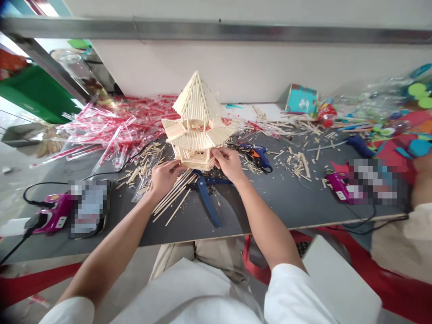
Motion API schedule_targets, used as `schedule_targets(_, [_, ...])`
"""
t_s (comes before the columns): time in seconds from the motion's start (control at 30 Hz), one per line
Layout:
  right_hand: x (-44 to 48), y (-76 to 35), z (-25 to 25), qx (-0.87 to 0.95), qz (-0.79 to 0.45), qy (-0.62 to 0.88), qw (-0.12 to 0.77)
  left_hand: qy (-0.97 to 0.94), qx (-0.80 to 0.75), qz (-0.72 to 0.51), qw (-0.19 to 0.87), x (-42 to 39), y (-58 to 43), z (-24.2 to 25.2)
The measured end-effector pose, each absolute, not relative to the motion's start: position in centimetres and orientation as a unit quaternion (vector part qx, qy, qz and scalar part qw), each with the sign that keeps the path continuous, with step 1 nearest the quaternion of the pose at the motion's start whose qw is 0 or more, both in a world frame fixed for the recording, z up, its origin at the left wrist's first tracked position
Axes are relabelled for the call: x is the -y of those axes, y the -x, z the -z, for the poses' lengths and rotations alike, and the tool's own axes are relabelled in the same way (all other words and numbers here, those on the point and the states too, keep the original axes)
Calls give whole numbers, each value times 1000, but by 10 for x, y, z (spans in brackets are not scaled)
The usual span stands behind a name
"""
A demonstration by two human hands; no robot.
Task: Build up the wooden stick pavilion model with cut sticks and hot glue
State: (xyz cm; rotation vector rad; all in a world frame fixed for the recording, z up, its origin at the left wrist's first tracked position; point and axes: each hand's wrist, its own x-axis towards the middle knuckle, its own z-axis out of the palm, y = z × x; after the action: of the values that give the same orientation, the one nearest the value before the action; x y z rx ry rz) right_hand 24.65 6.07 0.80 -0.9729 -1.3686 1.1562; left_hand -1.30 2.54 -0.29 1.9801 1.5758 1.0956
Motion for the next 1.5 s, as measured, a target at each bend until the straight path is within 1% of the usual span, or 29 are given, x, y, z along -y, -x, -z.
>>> schedule_targets(0.07, [-62,-242,-3,574,-481,414,517,-629,-576,-440,281,-30,12,10])
schedule_targets(0.17, [-61,-237,1,581,-472,433,502,-502,-545,-530,413,-39,12,16])
schedule_targets(0.3, [-61,-247,-4,620,-437,465,456,-417,-516,-591,460,-48,15,16])
schedule_targets(0.37, [-62,-260,-10,659,-358,504,428,-378,-512,-599,485,-49,17,13])
schedule_targets(0.47, [-67,-282,-14,687,-203,569,404,-331,-498,-605,526,-47,17,4])
schedule_targets(0.5, [-69,-287,-14,684,-172,582,405,-325,-492,-607,533,-45,16,1])
schedule_targets(0.6, [-77,-293,-5,671,-147,597,414,-336,-475,-609,540,-43,15,-4])
schedule_targets(0.8, [-85,-288,14,676,-238,545,435,-366,-453,-620,525,-49,18,13])
schedule_targets(0.93, [-82,-285,12,692,-239,525,434,-392,-445,-613,522,-54,24,25])
schedule_targets(1.17, [-69,-258,-3,724,-126,491,468,-389,-427,-582,572,-60,35,22])
schedule_targets(1.5, [-73,-248,6,729,-130,513,434,-362,-401,-578,612,-72,49,24])
